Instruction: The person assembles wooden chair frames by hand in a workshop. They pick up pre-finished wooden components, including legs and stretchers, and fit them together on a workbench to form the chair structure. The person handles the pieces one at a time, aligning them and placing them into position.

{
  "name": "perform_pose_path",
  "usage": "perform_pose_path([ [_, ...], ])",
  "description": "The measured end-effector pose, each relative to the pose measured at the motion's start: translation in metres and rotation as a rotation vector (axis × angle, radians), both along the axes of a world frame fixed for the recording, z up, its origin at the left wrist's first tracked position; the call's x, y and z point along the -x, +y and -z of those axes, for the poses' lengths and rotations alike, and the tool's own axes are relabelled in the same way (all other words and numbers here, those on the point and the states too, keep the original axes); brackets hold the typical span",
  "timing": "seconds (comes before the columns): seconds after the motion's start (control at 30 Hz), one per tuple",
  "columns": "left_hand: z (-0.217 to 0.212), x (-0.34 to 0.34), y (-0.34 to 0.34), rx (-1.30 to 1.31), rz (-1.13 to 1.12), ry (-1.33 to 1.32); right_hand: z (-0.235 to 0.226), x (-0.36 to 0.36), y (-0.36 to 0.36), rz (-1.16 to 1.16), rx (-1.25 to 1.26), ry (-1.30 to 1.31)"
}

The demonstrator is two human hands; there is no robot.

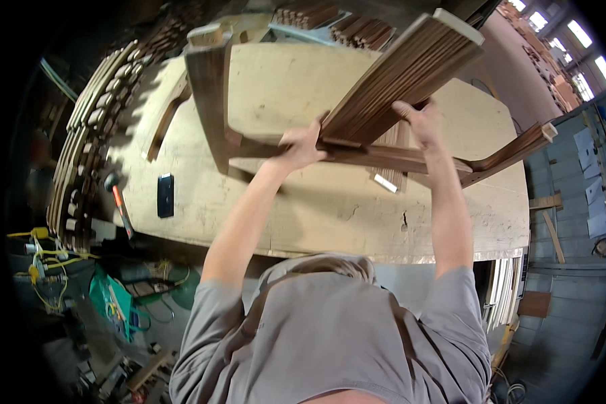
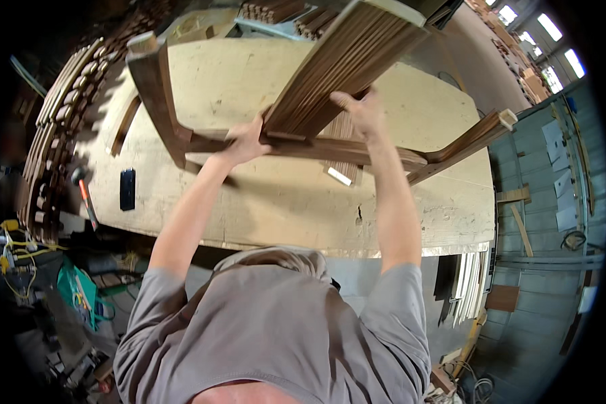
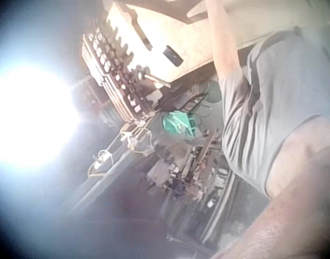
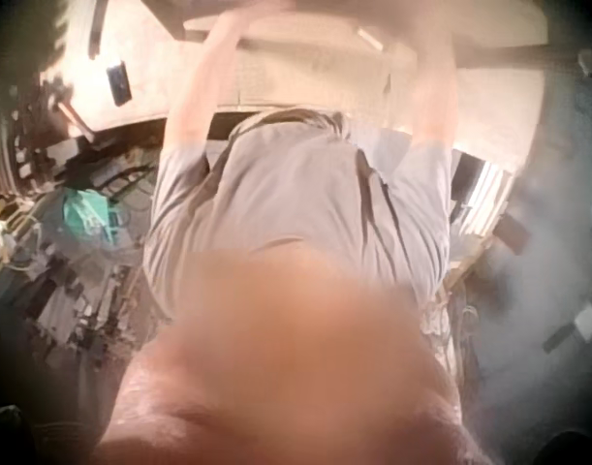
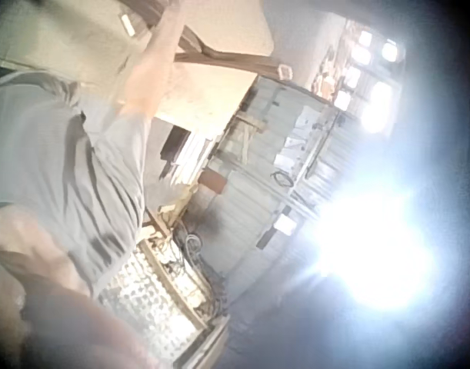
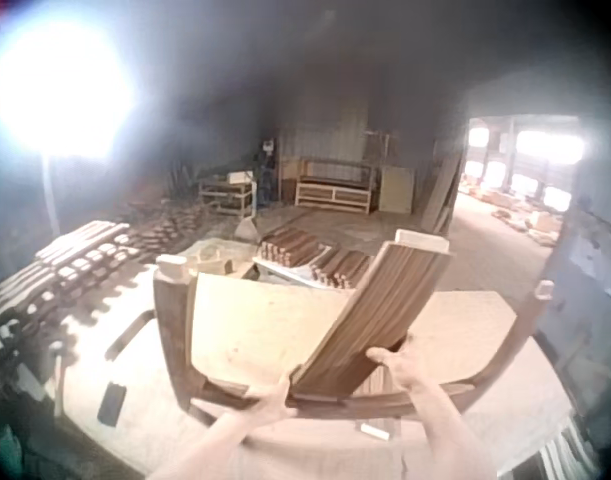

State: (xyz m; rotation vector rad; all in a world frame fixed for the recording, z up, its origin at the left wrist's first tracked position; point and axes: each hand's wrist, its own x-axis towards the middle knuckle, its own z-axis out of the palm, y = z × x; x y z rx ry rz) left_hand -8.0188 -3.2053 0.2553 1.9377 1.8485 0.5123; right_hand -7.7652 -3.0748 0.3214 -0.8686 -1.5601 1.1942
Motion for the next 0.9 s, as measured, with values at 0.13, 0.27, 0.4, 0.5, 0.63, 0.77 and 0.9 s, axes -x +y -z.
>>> perform_pose_path([
  [0.13,0.009,0.003,0.001,-0.12,0.006,-0.036,0.014,-0.016,0.017,-0.05,0.231,0.176],
  [0.27,0.012,-0.001,0.007,-0.108,-0.017,-0.018,0.033,-0.029,0.039,-0.046,0.331,0.278],
  [0.4,0.022,0.005,0.009,-0.12,-0.028,-0.032,0.037,-0.026,0.048,-0.071,0.372,0.297],
  [0.5,0.021,0.003,0.012,-0.136,-0.03,-0.054,0.04,-0.031,0.059,-0.036,0.383,0.232],
  [0.63,0.011,0.001,0.008,-0.113,-0.036,-0.072,0.04,-0.026,0.054,0.009,0.417,0.28],
  [0.77,0.015,0.001,0.011,-0.137,-0.039,-0.023,0.06,-0.029,0.068,-0.005,0.476,0.34],
  [0.9,0.02,0.002,0.013,-0.109,-0.033,-0.048,0.067,-0.032,0.073,-0.007,0.457,0.349],
])
